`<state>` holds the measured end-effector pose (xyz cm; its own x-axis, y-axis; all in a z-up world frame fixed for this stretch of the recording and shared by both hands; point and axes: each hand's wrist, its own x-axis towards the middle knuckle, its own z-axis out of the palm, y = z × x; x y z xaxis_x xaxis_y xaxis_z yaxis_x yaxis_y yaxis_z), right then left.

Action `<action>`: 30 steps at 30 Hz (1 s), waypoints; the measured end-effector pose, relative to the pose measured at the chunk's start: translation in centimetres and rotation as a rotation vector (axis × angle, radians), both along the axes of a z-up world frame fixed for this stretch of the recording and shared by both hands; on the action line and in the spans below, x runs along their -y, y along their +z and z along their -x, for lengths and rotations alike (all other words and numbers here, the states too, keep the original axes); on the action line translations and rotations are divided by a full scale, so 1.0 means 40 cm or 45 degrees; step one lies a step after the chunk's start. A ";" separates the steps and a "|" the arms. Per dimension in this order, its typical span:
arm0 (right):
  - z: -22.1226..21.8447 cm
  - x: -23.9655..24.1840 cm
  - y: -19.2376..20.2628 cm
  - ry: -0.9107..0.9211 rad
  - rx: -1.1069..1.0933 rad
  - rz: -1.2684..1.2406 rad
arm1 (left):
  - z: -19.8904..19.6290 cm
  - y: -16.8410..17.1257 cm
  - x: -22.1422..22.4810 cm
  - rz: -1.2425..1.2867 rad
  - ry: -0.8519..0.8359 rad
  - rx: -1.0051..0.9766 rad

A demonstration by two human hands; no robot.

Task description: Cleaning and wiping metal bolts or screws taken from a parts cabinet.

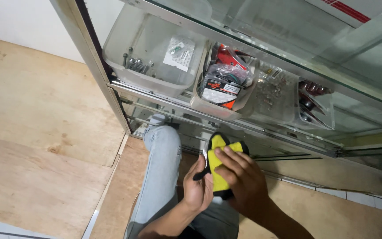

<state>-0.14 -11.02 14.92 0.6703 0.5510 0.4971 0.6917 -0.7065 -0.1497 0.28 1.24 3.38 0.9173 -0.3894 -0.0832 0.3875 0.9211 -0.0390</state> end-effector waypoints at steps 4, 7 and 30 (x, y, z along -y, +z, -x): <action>0.032 0.010 -0.027 0.058 -0.156 0.072 | -0.019 0.034 -0.023 0.028 0.081 0.283; 0.034 0.064 -0.027 0.136 -0.407 -0.029 | -0.034 0.039 -0.023 -0.221 0.075 0.204; 0.025 0.116 0.056 0.099 -0.720 -0.404 | -0.046 0.054 -0.030 -0.190 0.230 0.309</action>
